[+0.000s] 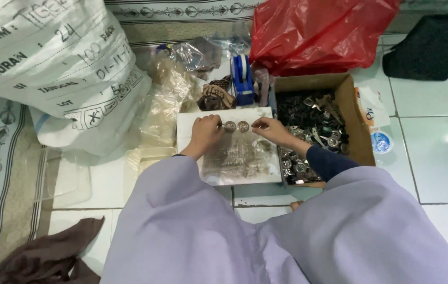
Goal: The person sits on the floor and sorts small metal parts from a cardboard box onto a white tray. They handle the parts by hand, picking them up and arranging them in rows on the tray.
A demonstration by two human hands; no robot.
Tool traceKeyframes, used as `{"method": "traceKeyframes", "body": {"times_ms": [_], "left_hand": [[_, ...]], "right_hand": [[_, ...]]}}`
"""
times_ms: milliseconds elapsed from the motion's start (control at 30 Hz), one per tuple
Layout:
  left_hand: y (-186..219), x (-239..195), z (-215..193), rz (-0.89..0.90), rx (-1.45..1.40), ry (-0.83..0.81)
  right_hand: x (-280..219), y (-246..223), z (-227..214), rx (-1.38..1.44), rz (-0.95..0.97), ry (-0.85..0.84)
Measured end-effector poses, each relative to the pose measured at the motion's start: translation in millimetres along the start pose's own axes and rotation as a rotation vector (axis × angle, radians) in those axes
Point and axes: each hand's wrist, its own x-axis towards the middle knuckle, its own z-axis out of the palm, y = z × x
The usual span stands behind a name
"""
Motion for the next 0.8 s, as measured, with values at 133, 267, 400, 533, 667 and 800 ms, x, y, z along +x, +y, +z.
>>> {"method": "traceKeyframes", "body": {"times_ms": [133, 267, 400, 533, 667, 800], "left_hand": [[-22.8, -22.1, 10.7, 0.022, 0.129, 0.002], [-15.8, -33.5, 10.4, 0.094, 0.194, -0.070], [6.3, -43.5, 3.6, 0.147, 0.158, 0.009], [1.2, -47.2, 23.0, 0.197, 0.164, 0.046], [1.3, -46.9, 21.5, 0.178, 0.192, -0.034], [-4.8, -40.4, 17.4, 0.103, 0.196, -0.072]], "right_hand": [[3.6, -21.6, 28.6, -0.144, -0.214, -0.097], [3.3, -41.2, 48.6, -0.681, -0.424, -0.151], [-2.2, -34.2, 68.5, -0.874, -0.608, -0.117], [-0.4, -14.2, 77.5, -0.943, -0.709, -0.039], [-4.2, -15.0, 69.1, -0.899, -0.720, -0.098], [2.7, 0.4, 69.6, -0.893, -0.733, -0.118]]}}
